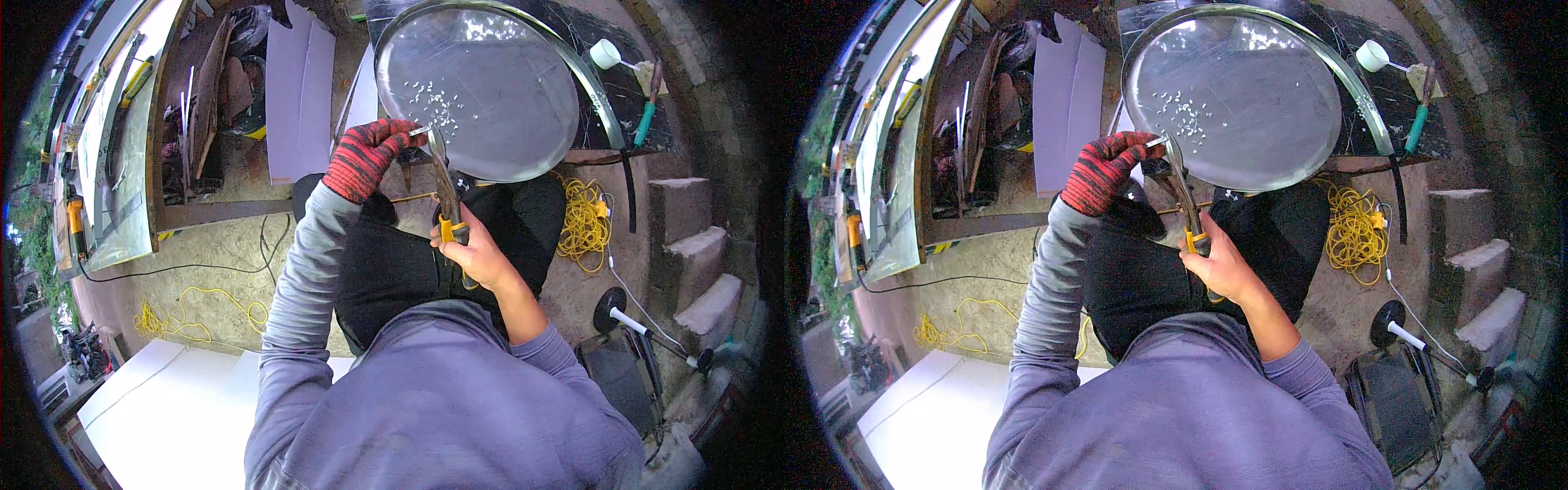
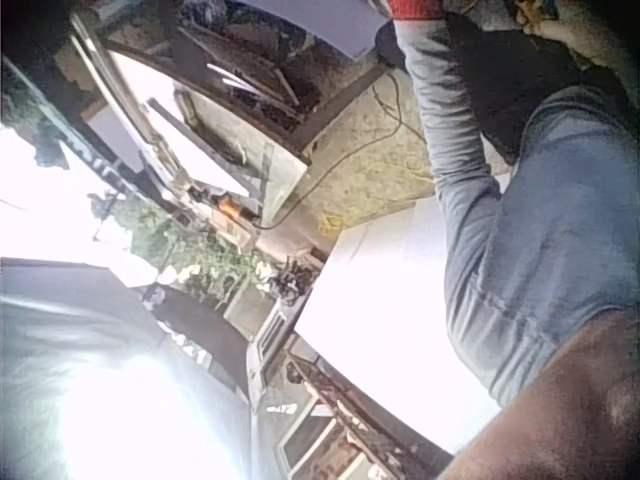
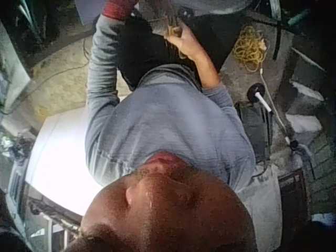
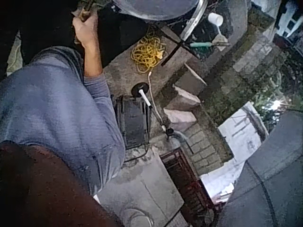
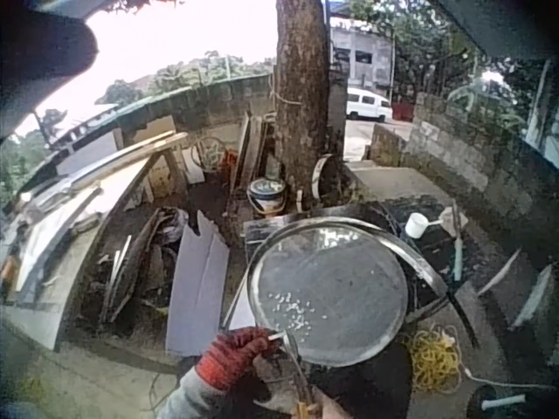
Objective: The recorder trims excess vinyl film from a circular glass sign and uses a squeegee to smooth it down.
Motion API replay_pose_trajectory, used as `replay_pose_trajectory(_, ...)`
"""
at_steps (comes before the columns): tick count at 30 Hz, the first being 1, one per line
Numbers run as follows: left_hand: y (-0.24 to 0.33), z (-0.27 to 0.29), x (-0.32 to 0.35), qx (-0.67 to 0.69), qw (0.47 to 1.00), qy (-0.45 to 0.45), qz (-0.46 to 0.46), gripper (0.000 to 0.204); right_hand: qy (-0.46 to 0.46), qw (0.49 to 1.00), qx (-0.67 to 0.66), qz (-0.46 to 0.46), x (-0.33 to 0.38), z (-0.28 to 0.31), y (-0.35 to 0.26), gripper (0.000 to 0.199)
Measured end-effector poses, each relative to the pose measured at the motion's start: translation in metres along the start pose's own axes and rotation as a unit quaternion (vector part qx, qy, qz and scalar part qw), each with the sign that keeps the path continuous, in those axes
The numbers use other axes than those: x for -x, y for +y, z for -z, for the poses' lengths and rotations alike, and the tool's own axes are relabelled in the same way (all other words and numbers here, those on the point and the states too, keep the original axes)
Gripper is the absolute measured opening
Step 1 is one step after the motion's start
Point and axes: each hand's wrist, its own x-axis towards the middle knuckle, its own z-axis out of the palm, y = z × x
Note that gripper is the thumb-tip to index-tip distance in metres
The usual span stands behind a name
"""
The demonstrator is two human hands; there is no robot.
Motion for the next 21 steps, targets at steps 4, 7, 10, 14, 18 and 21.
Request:
replay_pose_trajectory(4, 0.001, -0.002, -0.002, -0.025, 1.000, 0.000, 0.015, 0.029, 0.003, 1.000, 0.000, 0.000, -0.001, -0.001, -0.001, 0.059)
replay_pose_trajectory(7, -0.011, 0.000, -0.007, -0.032, 0.999, 0.001, -0.014, 0.028, 0.018, 0.998, 0.051, 0.010, -0.003, -0.001, 0.004, 0.061)
replay_pose_trajectory(10, -0.012, 0.000, -0.007, -0.019, 1.000, 0.004, -0.016, 0.027, 0.023, 0.991, 0.129, 0.001, -0.003, 0.000, -0.004, 0.065)
replay_pose_trajectory(14, -0.014, -0.002, -0.009, -0.005, 1.000, 0.007, -0.009, 0.026, 0.032, 0.990, 0.138, -0.008, -0.001, -0.003, -0.014, 0.071)
replay_pose_trajectory(18, -0.016, 0.000, -0.011, -0.040, 0.999, 0.001, -0.029, 0.026, 0.070, 0.989, 0.130, 0.015, 0.000, -0.008, -0.010, 0.067)
replay_pose_trajectory(21, -0.011, 0.000, -0.009, -0.014, 1.000, 0.004, 0.002, 0.026, 0.076, 0.985, 0.152, 0.017, -0.003, -0.008, -0.001, 0.069)
